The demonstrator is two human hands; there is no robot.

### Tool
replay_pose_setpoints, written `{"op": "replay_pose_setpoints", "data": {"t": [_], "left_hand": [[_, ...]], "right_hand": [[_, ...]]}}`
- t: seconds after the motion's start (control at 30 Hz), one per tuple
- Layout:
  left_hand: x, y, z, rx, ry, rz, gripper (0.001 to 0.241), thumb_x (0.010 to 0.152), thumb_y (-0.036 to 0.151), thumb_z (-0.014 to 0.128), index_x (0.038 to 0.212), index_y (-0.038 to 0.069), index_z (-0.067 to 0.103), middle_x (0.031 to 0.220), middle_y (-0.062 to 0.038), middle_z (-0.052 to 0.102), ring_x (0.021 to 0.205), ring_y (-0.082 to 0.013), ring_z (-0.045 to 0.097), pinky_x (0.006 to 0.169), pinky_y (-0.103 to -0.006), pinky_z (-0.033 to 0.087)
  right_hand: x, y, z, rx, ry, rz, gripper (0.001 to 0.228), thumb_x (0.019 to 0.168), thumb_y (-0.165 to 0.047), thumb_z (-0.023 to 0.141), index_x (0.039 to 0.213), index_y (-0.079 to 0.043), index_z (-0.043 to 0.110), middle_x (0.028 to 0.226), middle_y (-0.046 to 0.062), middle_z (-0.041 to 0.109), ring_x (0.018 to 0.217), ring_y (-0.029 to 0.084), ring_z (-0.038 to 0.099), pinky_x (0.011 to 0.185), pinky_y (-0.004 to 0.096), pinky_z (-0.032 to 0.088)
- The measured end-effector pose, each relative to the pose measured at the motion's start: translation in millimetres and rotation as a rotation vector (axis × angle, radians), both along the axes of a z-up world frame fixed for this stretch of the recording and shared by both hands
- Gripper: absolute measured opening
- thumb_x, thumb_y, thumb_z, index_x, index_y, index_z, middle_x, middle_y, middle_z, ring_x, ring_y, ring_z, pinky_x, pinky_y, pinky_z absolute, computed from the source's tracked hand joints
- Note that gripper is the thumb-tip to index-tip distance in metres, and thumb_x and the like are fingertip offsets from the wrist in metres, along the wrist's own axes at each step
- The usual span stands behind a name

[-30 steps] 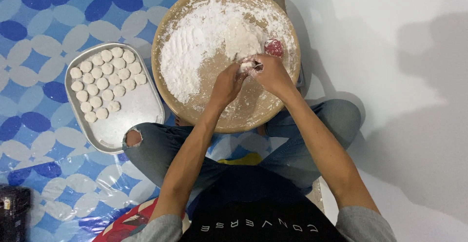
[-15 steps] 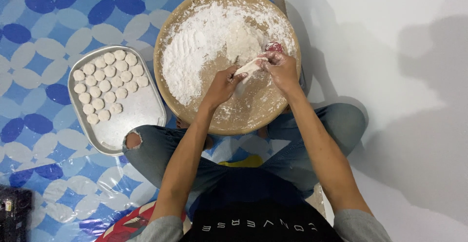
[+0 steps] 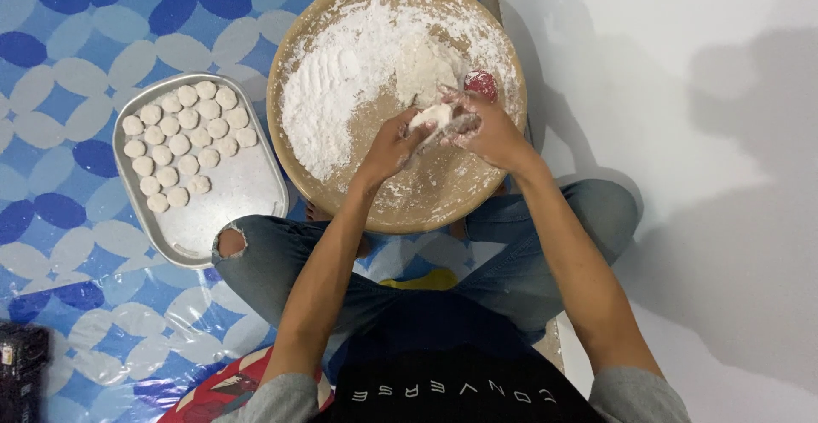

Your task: The person rolls pieces of dough into small spheres by hand on a floured wooden board and places them onto a metal tray.

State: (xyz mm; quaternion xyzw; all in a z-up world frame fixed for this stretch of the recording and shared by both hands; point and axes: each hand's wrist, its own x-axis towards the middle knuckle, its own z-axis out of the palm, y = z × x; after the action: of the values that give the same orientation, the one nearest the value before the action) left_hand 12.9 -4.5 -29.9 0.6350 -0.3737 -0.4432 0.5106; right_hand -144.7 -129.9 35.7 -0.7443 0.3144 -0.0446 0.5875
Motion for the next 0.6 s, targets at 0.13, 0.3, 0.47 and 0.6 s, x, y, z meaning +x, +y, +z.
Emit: {"op": "replay_pose_setpoints", "data": {"t": [0.13, 0.3, 0.47, 0.6], "left_hand": [[3.3, 4.2, 35.1, -0.001, 0.107, -0.084, 0.014, 0.098, 0.022, 0.063, 0.098, 0.009, 0.068, 0.068, -0.001, 0.058, 0.064, -0.0145, 0.058, 0.069, -0.0311, 0.045], [10.8, 2.4, 29.1, 0.006, 0.144, -0.106, 0.014, 0.098, 0.021, 0.063, 0.093, 0.009, 0.068, 0.066, -0.001, 0.06, 0.062, -0.0126, 0.058, 0.067, -0.029, 0.044], [20.9, 2.2, 30.3, -0.002, 0.108, -0.074, 0.016, 0.097, 0.02, 0.067, 0.103, 0.006, 0.07, 0.069, -0.005, 0.063, 0.064, -0.0143, 0.061, 0.065, -0.028, 0.046], [29.2, 6.8, -2.0, 0.006, 0.111, -0.042, 0.018, 0.098, 0.022, 0.067, 0.104, 0.005, 0.071, 0.071, -0.006, 0.064, 0.065, -0.0147, 0.061, 0.066, -0.0291, 0.048]], "right_hand": [[1.5, 1.8, -7.0, -0.131, -0.088, 0.069, 0.042, 0.085, 0.0, 0.077, 0.125, 0.002, 0.064, 0.113, 0.025, 0.06, 0.102, 0.038, 0.063, 0.092, 0.045, 0.049], [3.6, 2.1, -24.9, -0.182, -0.185, 0.004, 0.021, 0.086, -0.004, 0.079, 0.105, 0.004, 0.074, 0.096, 0.023, 0.07, 0.088, 0.03, 0.067, 0.081, 0.039, 0.05], [3.7, -4.0, -35.0, -0.039, -0.269, -0.125, 0.019, 0.078, 0.002, 0.08, 0.095, -0.001, 0.073, 0.087, 0.011, 0.072, 0.08, 0.013, 0.062, 0.074, 0.028, 0.054], [-11.1, -9.0, -39.3, 0.034, -0.297, -0.133, 0.018, 0.081, 0.004, 0.081, 0.097, -0.002, 0.074, 0.089, 0.019, 0.072, 0.079, 0.021, 0.067, 0.071, 0.034, 0.057]]}}
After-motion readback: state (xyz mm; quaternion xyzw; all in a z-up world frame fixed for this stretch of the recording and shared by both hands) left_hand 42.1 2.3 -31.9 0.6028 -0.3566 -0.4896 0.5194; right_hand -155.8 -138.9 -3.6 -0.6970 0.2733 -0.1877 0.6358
